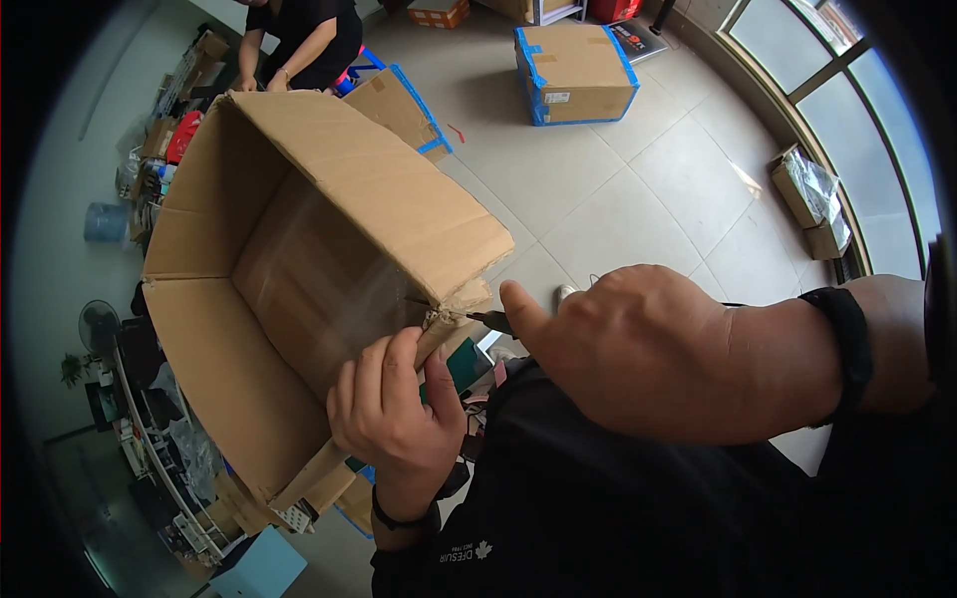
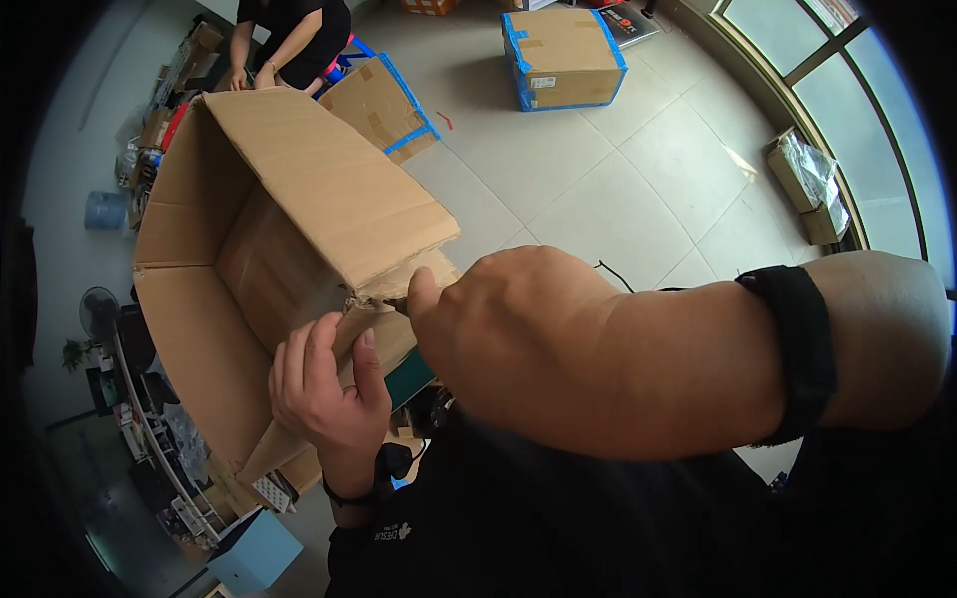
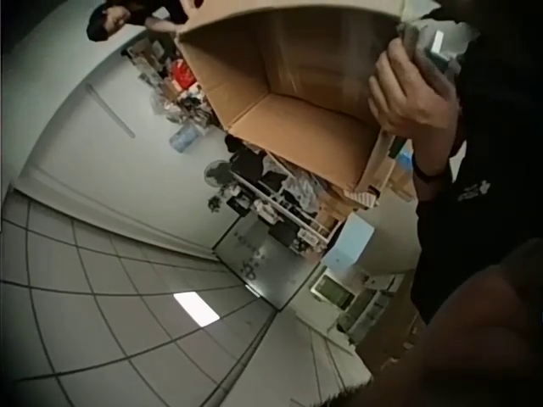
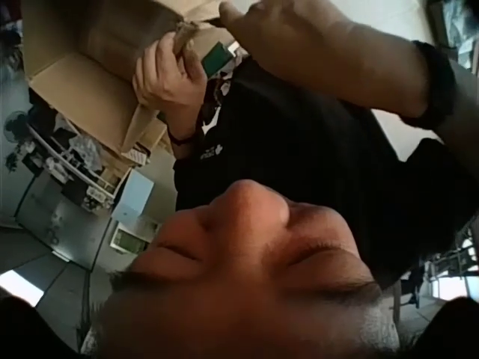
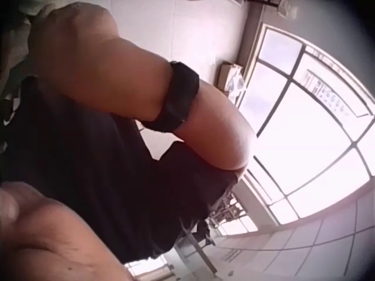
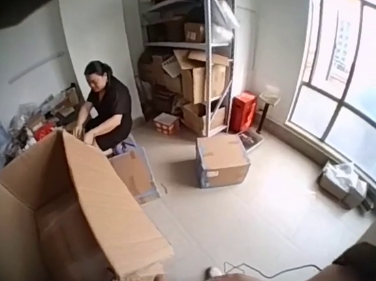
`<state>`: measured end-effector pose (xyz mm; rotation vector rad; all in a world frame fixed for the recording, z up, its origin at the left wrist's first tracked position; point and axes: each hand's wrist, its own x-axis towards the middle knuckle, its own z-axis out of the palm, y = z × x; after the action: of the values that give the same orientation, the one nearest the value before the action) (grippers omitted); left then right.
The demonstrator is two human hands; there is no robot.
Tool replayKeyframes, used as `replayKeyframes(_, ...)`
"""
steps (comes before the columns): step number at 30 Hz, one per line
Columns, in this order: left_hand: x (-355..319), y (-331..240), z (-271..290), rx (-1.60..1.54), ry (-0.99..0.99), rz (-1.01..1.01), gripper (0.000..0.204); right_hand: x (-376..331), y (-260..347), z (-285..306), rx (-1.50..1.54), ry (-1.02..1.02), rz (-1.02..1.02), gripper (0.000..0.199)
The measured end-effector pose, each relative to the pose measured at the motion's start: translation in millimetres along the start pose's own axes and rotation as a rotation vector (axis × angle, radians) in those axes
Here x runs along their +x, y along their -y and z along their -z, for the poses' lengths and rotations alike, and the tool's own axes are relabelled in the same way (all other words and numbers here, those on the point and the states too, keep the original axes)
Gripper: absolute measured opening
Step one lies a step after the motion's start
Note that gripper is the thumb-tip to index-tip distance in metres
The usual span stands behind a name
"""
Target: The person picks up a box, cuts along its edges with a utility knife, and pulls the flaps open. They then use the utility knife to cut the tape on a smaller box inside and pull its flaps open.
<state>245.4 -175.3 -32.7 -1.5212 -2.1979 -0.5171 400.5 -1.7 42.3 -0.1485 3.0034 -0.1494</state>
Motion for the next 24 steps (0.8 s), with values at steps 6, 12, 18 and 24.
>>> replayKeyframes(6, 2.7, -1.8, 0.9, 0.016, -0.004, -0.011, 0.020, -4.5, -2.4, -15.9, 0.182, 0.052, -0.062, 0.058)
replayKeyframes(12, 1.5, -1.8, 1.7, 0.004, 0.005, -0.012, 0.020, 0.7, -7.9, -40.8, 0.261, -0.045, -0.055, 0.061)
replayKeyframes(18, 0.5, -1.4, 4.0, 0.010, 0.017, 0.001, 0.021, 5.5, -13.3, -46.7, 0.332, -0.021, -0.072, 0.062)
replayKeyframes(24, -0.1, 0.1, 3.2, 0.012, 0.017, -0.010, 0.022, 7.0, -15.0, -59.8, 0.362, -0.045, -0.067, 0.062)
